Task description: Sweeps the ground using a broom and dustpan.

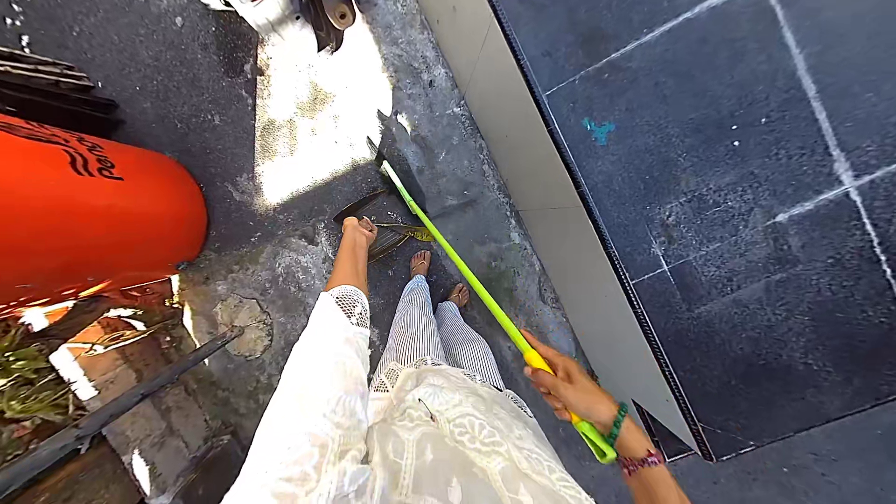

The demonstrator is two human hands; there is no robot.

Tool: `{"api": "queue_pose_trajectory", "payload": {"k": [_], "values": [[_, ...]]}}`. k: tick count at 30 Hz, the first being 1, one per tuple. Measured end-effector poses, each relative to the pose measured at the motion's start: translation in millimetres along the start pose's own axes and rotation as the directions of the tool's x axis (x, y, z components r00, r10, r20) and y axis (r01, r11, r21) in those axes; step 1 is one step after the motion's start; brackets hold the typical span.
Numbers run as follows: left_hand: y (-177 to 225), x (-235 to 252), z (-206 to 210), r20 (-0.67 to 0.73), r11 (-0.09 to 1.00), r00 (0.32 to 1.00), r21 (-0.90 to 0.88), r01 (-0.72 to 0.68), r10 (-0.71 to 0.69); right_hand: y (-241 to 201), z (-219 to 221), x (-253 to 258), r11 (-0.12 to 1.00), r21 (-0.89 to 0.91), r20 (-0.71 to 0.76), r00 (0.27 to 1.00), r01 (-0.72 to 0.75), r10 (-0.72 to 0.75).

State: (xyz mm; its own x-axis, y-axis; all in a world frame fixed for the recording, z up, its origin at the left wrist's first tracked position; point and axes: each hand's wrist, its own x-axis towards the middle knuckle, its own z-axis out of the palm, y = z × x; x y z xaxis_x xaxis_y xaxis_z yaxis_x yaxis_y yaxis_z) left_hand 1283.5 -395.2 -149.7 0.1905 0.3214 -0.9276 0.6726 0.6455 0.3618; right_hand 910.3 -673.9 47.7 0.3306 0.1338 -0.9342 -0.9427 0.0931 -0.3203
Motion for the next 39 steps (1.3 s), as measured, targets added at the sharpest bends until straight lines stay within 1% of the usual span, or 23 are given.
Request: {"api": "queue_pose_trajectory", "payload": {"k": [3, 5, 7, 9, 12, 13, 14, 15, 17, 19, 21, 23, 25, 27, 29, 31, 33, 35, 36, 37, 39], "values": [[-4.8, -5.4, 9.0, 0.001, 0.999, 1.0, 0.034, 0.005, -0.005, 4.1, 4.8, -56.3, 0.995, -0.089, -0.1, 0.994, 0.032, -0.041], [-10.7, -9.1, 17.1, -0.003, 0.999, 1.0, 0.047, 0.003, -0.002, 7.0, 7.5, -65.4, 0.984, -0.176, -0.174, 0.982, 0.037, -0.069], [-15.2, -12.0, 26.6, -0.021, 0.999, 1.0, 0.053, -0.006, 0.007, 9.8, 16.4, -39.1, 0.977, -0.214, -0.226, 0.972, 0.009, -0.059], [-19.8, -13.8, 33.7, -0.034, 0.998, 0.999, 0.055, -0.001, 0.003, 9.5, 26.0, 11.5, 0.988, -0.153, -0.2, 0.978, 0.022, -0.053], [-24.8, -13.2, 39.7, -0.032, 0.999, 0.999, 0.051, 0.006, -0.004, -0.2, 33.5, 84.8, 0.999, 0.046, -0.034, 0.999, 0.021, -0.019], [-26.1, -12.9, 41.8, -0.028, 0.999, 1.0, 0.055, 0.001, 0.0, -3.8, 32.3, 95.5, 0.997, 0.079, 0.017, 1.0, 0.011, -0.012], [-27.2, -12.9, 42.9, -0.029, 0.998, 1.0, 0.069, -0.006, 0.008, -4.7, 29.8, 95.7, 0.994, 0.107, 0.051, 0.999, 0.009, -0.015], [-27.6, -13.4, 42.7, -0.023, 0.996, 1.0, 0.084, -0.01, 0.012, -3.7, 26.3, 85.7, 0.992, 0.126, 0.071, 0.997, 0.015, -0.024], [-27.8, -12.4, 40.2, -0.025, 0.996, 1.0, 0.091, -0.009, 0.012, 2.7, 19.4, 44.7, 0.995, 0.09, 0.065, 0.997, 0.039, -0.045], [-26.8, -9.5, 36.3, -0.027, 0.996, 1.0, 0.088, -0.008, 0.01, 11.1, 15.9, -7.6, 0.998, 0.008, -0.012, 0.998, 0.055, -0.055], [-25.7, -7.3, 31.2, -0.026, 0.996, 1.0, 0.088, 0.002, 0.0, 21.2, 14.3, -53.1, 0.996, -0.073, -0.12, 0.991, 0.045, -0.054], [-24.2, -6.5, 25.3, -0.03, 0.996, 1.0, 0.087, 0.005, -0.002, 31.4, 14.1, -73.5, 0.987, -0.159, -0.227, 0.973, 0.009, -0.045], [-22.4, -4.3, 21.1, -0.036, 0.996, 0.999, 0.092, 0.004, 0.0, 40.6, 16.6, -57.8, 0.975, -0.216, -0.307, 0.952, -0.055, -0.014], [-23.1, -4.5, 17.6, -0.037, 0.994, 0.999, 0.105, 0.008, -0.005, 43.8, 21.9, -16.3, 0.981, -0.161, -0.313, 0.948, -0.108, 0.053], [-26.6, -2.9, 15.4, -0.037, 0.994, 0.999, 0.11, 0.009, -0.005, 37.6, 30.1, 28.3, 0.99, -0.03, -0.224, 0.966, -0.14, 0.13], [-30.8, -1.6, 15.2, -0.052, 0.993, 0.999, 0.115, 0.013, -0.007, 29.6, 40.6, 53.9, 0.985, 0.028, -0.115, 0.978, -0.169, 0.172], [-32.6, -0.7, 15.2, -0.06, 0.995, 0.998, 0.098, 0.015, -0.009, 26.0, 41.1, 51.8, 0.986, 0.098, -0.026, 0.99, -0.138, 0.141], [-32.6, -0.7, 13.2, -0.063, 0.997, 0.998, 0.075, 0.015, -0.01, 26.8, 25.2, 28.0, 0.981, 0.177, 0.032, 0.997, -0.078, 0.073], [-30.7, -3.1, 12.7, -0.058, 0.998, 0.998, 0.065, 0.015, -0.011, 24.9, 16.5, 10.9, 0.984, 0.171, 0.037, 0.998, -0.053, 0.048], [-28.3, -5.3, 12.3, -0.057, 0.998, 0.998, 0.063, 0.013, -0.009, 22.9, 10.8, -7.2, 0.991, 0.132, 0.014, 0.999, -0.032, 0.03], [-24.9, -5.9, 6.6, -0.05, 0.998, 0.999, 0.062, 0.014, -0.011, 20.9, 4.8, -34.5, 1.0, -0.016, -0.068, 0.998, -0.017, 0.016]]}}
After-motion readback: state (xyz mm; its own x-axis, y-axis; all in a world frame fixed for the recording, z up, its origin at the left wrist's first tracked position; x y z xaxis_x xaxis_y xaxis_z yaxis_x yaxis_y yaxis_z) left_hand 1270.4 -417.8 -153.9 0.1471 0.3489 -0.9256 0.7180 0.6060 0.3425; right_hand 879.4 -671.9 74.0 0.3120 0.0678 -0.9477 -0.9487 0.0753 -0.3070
